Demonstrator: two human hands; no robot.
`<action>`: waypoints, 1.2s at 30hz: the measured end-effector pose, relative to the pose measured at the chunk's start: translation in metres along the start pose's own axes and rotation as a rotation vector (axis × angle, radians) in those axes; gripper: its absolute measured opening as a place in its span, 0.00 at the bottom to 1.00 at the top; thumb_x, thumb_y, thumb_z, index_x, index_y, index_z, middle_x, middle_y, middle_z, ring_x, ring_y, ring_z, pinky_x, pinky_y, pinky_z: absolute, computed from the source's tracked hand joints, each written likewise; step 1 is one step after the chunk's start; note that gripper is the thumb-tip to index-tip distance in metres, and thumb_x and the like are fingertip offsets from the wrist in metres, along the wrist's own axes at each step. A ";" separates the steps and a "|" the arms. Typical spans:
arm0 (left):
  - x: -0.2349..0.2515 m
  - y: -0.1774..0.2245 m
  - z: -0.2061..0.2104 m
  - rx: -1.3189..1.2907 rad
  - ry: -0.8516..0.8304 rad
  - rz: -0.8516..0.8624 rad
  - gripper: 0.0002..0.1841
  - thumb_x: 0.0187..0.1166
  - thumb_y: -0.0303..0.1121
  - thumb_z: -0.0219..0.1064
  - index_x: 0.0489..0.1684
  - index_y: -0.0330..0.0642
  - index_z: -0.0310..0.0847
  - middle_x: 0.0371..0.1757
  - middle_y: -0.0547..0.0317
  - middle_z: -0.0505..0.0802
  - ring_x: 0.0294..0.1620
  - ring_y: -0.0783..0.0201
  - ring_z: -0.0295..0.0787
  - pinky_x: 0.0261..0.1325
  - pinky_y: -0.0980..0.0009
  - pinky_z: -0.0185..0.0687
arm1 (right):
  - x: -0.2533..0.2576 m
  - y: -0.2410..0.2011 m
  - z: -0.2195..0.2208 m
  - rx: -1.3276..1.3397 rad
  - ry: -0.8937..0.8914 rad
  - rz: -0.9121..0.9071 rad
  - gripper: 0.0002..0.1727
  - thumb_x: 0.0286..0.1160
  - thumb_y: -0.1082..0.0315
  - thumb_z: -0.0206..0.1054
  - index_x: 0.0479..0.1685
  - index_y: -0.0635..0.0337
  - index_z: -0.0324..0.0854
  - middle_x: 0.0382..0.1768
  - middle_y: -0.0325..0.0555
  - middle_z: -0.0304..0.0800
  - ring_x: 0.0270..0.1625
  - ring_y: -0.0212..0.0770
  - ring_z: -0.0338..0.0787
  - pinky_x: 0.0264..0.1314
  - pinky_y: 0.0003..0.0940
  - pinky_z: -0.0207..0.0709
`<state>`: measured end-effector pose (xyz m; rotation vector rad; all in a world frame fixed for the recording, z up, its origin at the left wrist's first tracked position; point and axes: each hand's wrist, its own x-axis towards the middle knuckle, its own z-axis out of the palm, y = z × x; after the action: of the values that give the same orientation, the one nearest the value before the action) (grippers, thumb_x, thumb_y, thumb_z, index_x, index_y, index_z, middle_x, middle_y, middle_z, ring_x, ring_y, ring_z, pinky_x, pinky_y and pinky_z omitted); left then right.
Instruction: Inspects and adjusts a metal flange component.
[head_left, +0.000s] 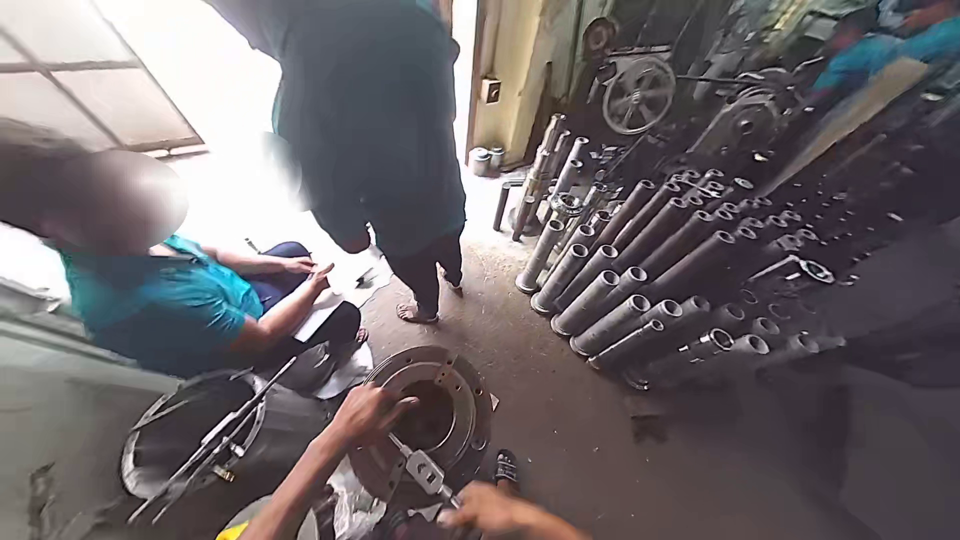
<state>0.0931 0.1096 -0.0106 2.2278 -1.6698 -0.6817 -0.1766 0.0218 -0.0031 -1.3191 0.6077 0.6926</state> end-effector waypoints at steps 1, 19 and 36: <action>-0.028 -0.005 0.009 -0.013 0.056 -0.042 0.33 0.87 0.58 0.49 0.32 0.38 0.90 0.28 0.40 0.92 0.38 0.35 0.92 0.45 0.32 0.80 | -0.005 0.001 -0.024 -0.123 -0.010 -0.070 0.21 0.90 0.57 0.56 0.37 0.65 0.83 0.27 0.37 0.81 0.28 0.29 0.77 0.33 0.31 0.72; -0.180 0.141 0.113 -0.561 0.275 -0.496 0.27 0.92 0.51 0.43 0.65 0.48 0.87 0.42 0.55 0.97 0.44 0.54 0.95 0.53 0.41 0.88 | 0.168 -0.149 -0.024 -0.899 0.516 -0.858 0.23 0.89 0.56 0.53 0.51 0.65 0.89 0.47 0.60 0.93 0.58 0.59 0.91 0.64 0.59 0.80; -0.302 0.127 0.166 -0.519 0.655 -1.013 0.18 0.88 0.37 0.56 0.61 0.36 0.87 0.38 0.50 0.97 0.33 0.55 0.96 0.43 0.49 0.92 | 0.073 -0.062 0.055 -1.270 -0.188 -1.268 0.18 0.82 0.66 0.64 0.69 0.50 0.81 0.58 0.52 0.89 0.55 0.55 0.91 0.53 0.55 0.81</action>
<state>-0.1654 0.3701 -0.0290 2.3728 0.0106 -0.4028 -0.0815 0.0772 -0.0088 -2.3233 -1.0228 0.0227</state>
